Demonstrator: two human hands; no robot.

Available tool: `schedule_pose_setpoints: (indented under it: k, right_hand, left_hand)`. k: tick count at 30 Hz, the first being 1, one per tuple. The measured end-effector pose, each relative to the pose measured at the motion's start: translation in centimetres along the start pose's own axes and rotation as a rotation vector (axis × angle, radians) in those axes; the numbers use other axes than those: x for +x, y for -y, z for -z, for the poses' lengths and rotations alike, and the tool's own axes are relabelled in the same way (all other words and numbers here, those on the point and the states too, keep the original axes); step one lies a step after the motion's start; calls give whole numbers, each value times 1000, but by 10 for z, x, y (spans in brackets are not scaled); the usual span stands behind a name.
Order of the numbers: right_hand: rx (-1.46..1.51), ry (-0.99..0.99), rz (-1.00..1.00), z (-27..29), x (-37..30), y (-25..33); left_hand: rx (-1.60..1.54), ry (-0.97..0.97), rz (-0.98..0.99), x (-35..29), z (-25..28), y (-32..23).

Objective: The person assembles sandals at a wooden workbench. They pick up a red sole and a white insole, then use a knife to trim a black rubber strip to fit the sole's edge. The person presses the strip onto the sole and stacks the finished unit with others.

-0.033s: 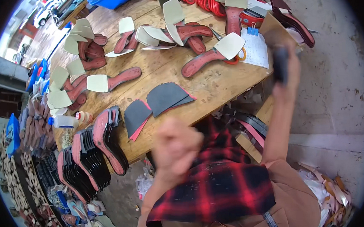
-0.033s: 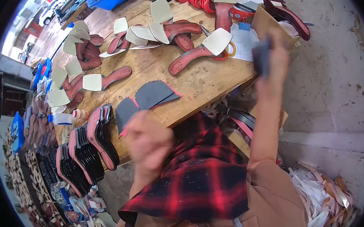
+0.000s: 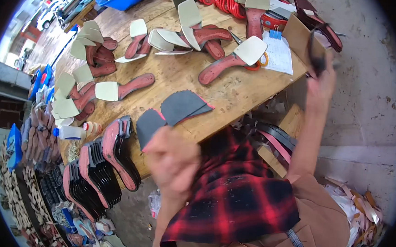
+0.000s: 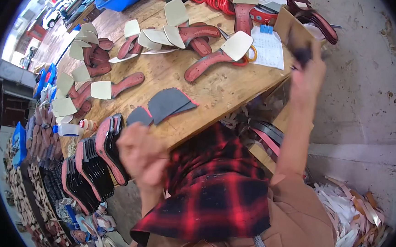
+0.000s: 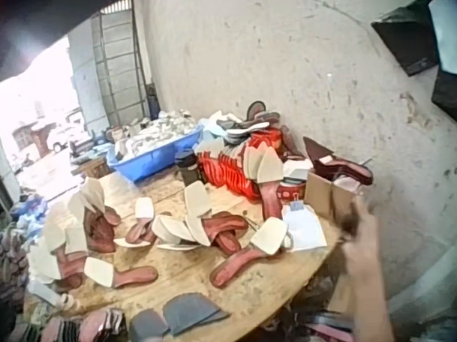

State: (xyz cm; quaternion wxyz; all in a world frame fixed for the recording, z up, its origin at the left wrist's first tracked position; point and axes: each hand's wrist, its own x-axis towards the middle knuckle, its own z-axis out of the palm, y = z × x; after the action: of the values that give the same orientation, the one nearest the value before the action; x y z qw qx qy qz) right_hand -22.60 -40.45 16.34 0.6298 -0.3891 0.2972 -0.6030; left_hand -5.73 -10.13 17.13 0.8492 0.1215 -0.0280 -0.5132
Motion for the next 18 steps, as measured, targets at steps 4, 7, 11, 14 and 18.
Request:
schedule_pose_setpoints:
  k: [4, 7, 11, 14, 18]
  right_hand:
    - [-259, 88, -19, -15, -30, 8]
    - [-454, 497, -99, -51, -54, 19]
    - [-924, 714, 84, -74, -95, 21]
    - [-926, 1139, 569, -63, -130, 18]
    - [-941, 1405, 537, -48, -168, 20]
  left_hand:
    - [351, 137, -170, 4, 5, -14]
    - [1056, 96, -209, 20, 17, 8]
    - [897, 389, 282, 16, 23, 10]
    - [546, 183, 306, 21, 19, 25]
    - [438, 17, 268, 37, 8, 6]
